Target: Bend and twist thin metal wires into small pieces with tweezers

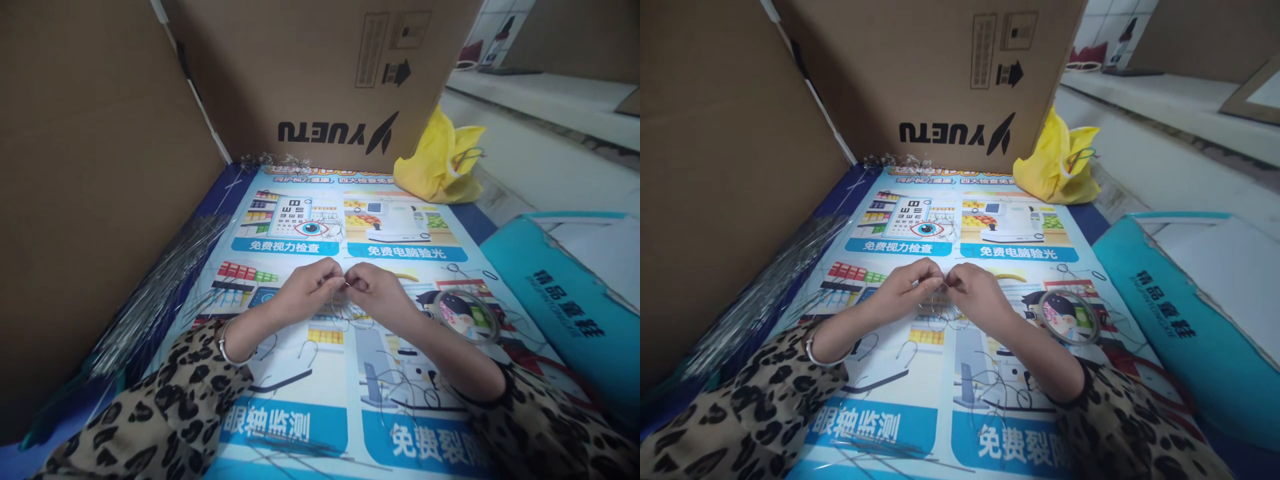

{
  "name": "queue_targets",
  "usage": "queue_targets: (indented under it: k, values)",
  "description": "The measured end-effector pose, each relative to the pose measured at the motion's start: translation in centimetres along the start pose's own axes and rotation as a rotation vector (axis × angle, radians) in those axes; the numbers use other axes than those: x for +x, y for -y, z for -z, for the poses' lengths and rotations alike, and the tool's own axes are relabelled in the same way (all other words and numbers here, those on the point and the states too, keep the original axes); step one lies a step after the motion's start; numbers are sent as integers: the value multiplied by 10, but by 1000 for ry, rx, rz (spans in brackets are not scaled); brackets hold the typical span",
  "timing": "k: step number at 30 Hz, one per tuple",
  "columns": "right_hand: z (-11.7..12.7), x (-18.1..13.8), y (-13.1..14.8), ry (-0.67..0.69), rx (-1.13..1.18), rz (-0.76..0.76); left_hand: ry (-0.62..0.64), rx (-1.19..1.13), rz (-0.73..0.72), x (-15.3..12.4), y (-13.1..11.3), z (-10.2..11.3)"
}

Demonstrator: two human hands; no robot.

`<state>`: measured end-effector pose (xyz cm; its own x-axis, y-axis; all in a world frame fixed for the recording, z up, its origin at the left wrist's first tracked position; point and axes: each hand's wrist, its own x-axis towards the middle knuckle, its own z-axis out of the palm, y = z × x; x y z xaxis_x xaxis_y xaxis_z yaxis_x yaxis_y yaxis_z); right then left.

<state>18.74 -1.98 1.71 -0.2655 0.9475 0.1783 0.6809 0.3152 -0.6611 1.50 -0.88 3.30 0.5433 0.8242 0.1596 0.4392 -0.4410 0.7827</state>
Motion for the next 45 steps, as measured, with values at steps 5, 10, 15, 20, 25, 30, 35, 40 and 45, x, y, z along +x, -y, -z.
queue_targets:
  k: [5, 10, 15, 20, 25, 30, 35, 40, 45]
  values:
    - [3, -1, 5, 50, 25, -44, -7, 18, -7, 0, 1, 1]
    - [8, -1, 5, 113, -11, 6, 32, -38, 13, 0, 2, 1]
    - [12, 1, -3, 163, -82, 99, 49, -62, -6, 0, 3, 1]
    - [19, 0, -3, 211, -52, 62, 71, -108, -1, 0, 3, 2]
    - [23, -1, 4, 149, -161, 57, 34, -68, 14, 0, 0, 3]
    - [20, -5, 10, 105, -296, 106, -18, -38, 44, -1, -2, 1]
    - [14, -10, 10, 69, -391, 158, -44, 95, 102, -1, -8, -1]
    - [13, -11, 10, 76, -426, 182, -36, 122, 95, -1, -11, -1]
    - [12, -10, 10, 98, -379, 146, 24, 80, 50, -2, -10, 0]
